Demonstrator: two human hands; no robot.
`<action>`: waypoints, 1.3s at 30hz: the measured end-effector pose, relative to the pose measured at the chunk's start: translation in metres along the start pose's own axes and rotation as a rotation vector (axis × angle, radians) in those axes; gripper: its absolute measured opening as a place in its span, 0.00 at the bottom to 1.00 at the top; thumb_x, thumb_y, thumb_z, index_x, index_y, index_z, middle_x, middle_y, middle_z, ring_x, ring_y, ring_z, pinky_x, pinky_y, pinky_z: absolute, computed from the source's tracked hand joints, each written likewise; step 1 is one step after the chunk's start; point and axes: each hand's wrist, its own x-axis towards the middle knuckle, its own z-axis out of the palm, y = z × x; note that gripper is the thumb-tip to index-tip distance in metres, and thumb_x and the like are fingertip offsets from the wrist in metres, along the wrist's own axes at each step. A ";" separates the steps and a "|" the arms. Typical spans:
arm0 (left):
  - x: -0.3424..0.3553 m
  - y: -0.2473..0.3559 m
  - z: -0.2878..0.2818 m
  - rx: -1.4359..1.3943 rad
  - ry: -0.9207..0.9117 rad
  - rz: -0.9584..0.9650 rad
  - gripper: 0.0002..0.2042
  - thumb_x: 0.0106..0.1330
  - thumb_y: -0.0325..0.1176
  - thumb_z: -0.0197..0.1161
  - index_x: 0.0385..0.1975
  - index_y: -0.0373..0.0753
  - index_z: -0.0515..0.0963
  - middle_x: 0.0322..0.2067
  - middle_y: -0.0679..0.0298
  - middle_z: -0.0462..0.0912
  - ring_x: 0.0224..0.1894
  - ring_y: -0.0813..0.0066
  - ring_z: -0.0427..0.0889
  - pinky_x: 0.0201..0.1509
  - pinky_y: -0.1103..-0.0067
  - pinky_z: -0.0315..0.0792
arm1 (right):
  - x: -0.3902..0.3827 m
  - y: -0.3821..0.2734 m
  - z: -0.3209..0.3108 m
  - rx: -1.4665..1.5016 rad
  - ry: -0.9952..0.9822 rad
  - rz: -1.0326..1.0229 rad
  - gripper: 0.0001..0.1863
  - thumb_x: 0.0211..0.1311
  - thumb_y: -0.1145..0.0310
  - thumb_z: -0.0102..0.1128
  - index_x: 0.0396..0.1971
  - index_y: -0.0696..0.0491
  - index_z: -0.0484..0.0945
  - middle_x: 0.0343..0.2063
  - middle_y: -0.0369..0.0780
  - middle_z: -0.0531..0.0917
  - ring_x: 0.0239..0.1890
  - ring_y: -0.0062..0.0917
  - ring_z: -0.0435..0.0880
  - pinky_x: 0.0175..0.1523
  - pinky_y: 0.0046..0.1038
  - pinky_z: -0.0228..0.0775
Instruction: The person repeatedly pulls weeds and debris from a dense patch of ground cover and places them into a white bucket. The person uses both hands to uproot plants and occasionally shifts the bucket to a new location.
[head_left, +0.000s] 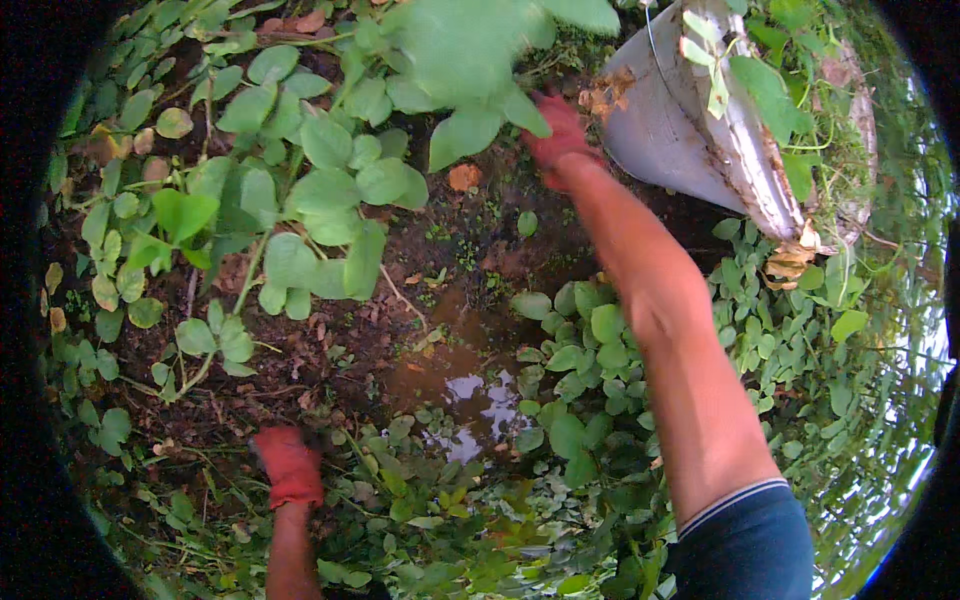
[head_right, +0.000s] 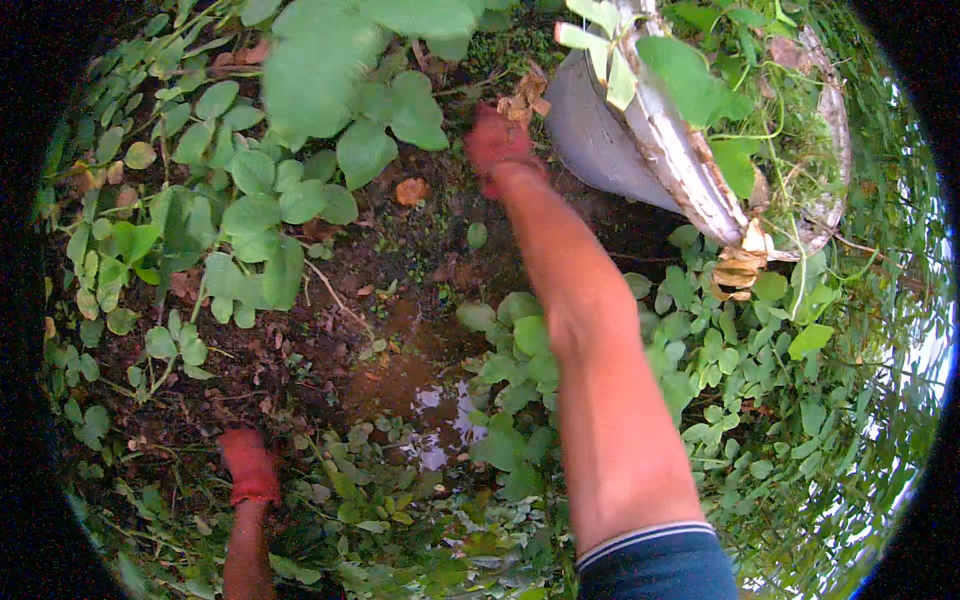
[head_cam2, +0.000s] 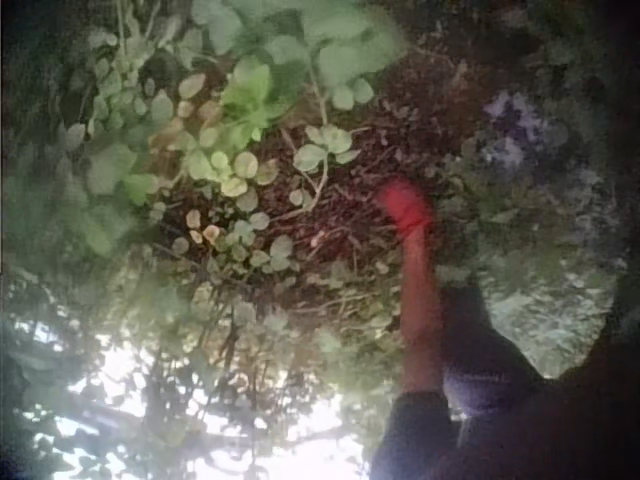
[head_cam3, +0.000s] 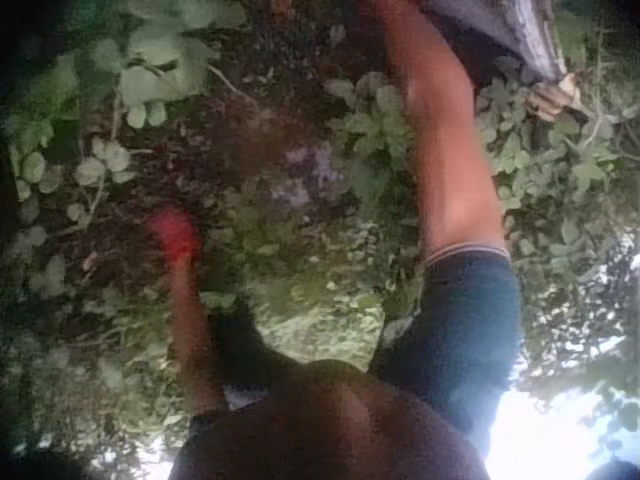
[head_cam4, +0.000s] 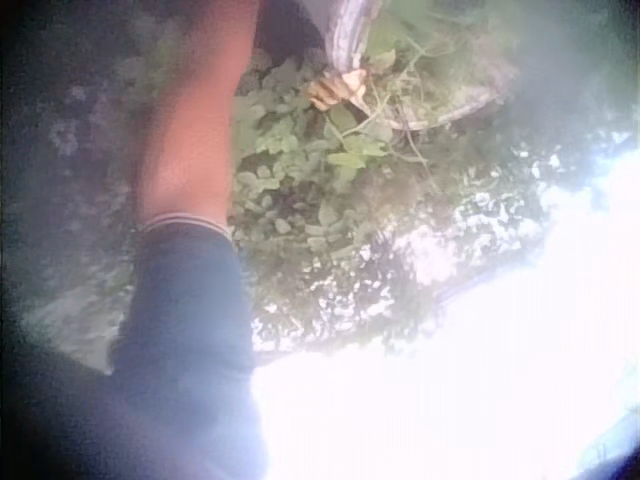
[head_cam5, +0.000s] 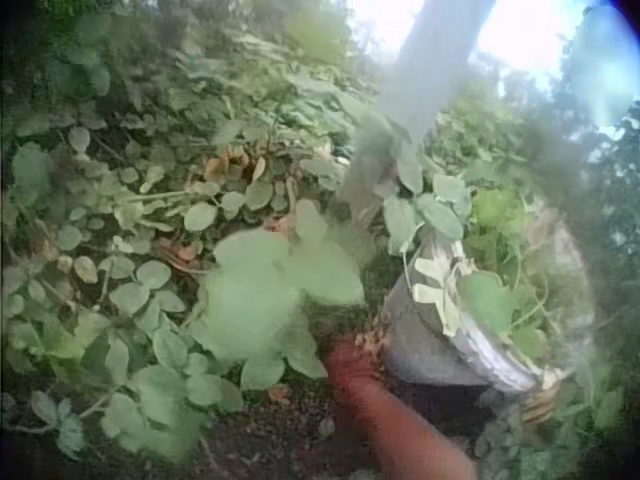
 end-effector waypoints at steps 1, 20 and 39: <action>0.005 0.001 -0.006 -0.003 -0.055 0.012 0.14 0.58 0.50 0.62 0.35 0.48 0.82 0.37 0.66 0.82 0.41 0.66 0.80 0.44 0.71 0.69 | 0.002 -0.008 0.018 -0.174 0.054 -0.066 0.24 0.55 0.67 0.60 0.54 0.54 0.72 0.42 0.45 0.81 0.46 0.36 0.80 0.50 0.35 0.75; 0.013 -0.006 0.013 0.008 -0.036 0.043 0.11 0.55 0.47 0.63 0.30 0.48 0.82 0.34 0.64 0.82 0.40 0.67 0.81 0.43 0.72 0.69 | -0.052 -0.002 0.049 -0.213 0.127 0.033 0.31 0.56 0.61 0.64 0.57 0.60 0.70 0.52 0.48 0.77 0.56 0.43 0.73 0.60 0.38 0.68; 0.011 -0.002 -0.003 -0.164 0.090 0.017 0.15 0.47 0.48 0.67 0.27 0.44 0.84 0.32 0.60 0.84 0.40 0.62 0.82 0.44 0.71 0.70 | -0.082 -0.053 0.067 -0.117 -0.112 -0.014 0.22 0.46 0.67 0.67 0.43 0.57 0.76 0.42 0.50 0.79 0.46 0.46 0.78 0.52 0.41 0.73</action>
